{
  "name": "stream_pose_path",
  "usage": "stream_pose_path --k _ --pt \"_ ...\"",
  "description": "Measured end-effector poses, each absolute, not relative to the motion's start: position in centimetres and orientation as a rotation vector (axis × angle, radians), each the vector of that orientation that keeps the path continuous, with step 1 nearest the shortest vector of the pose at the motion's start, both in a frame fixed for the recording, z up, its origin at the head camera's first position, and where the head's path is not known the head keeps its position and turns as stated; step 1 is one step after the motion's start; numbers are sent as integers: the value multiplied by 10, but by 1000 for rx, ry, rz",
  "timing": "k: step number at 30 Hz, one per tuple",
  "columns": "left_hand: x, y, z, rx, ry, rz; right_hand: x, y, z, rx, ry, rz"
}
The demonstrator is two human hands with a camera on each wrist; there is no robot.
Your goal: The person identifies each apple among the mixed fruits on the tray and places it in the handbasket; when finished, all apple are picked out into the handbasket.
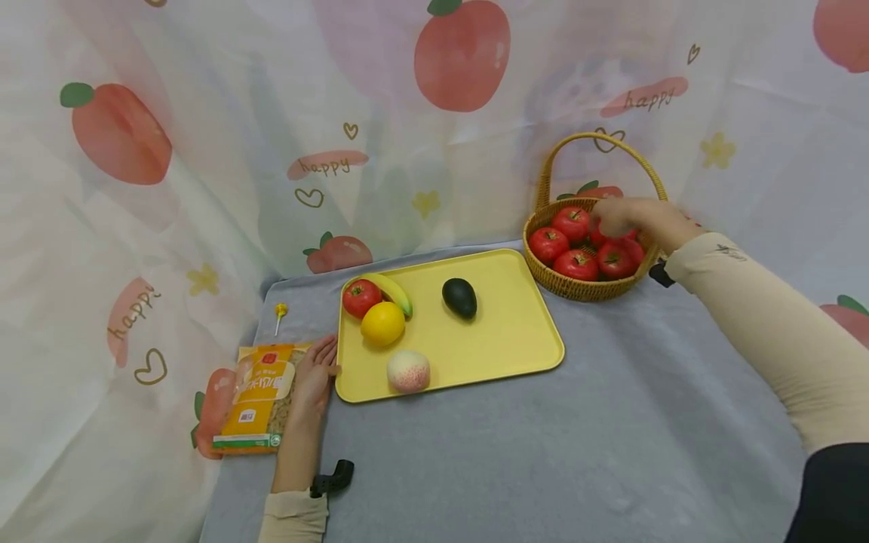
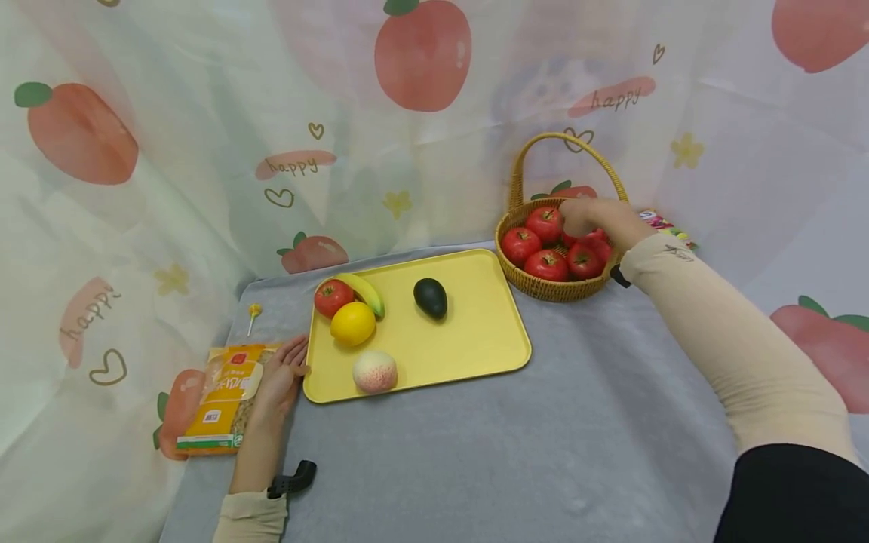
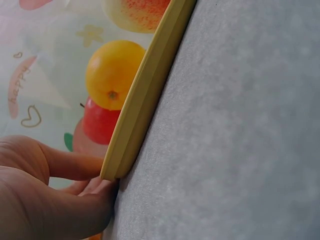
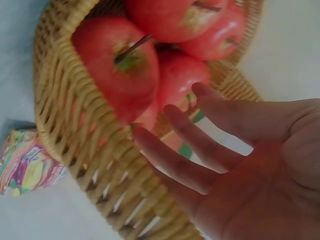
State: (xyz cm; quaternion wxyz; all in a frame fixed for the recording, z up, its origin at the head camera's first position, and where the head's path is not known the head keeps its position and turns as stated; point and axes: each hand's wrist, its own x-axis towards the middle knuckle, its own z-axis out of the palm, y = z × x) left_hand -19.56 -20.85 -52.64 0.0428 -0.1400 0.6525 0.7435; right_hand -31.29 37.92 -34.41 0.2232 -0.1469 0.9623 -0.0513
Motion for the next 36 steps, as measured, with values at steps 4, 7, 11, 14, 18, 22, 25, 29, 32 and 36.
stream_pose_path --k 4,7,11,14,18,22,25,29,32,36 --pt "-196 -209 -526 -436 1990 2278 -309 377 -341 -407 2662 -211" --pt "-196 -208 -525 -439 1980 2282 -305 375 -337 -428 2658 -296" --pt "-195 -208 -524 -436 1971 2291 -295 369 -332 -491 2666 -454" --pt "-195 -208 -524 -422 1975 2295 -286 358 -331 -486 2668 -594" --pt "-195 -209 -524 -399 1974 2304 -275 339 -333 -460 2640 -762" --pt "-195 -209 -524 -383 1965 2307 -269 317 -335 -496 2620 -847" --pt "-195 -210 -525 -386 1960 2314 -268 299 -336 -518 2614 -881" --pt "-195 -210 -525 -384 1960 2326 -272 275 -340 -502 2568 -954" --pt "-196 -209 -526 -368 1964 2335 -276 256 -343 -471 2520 -1031" --pt "-195 -208 -526 -357 1964 2345 -282 232 -348 -462 2450 -1150"
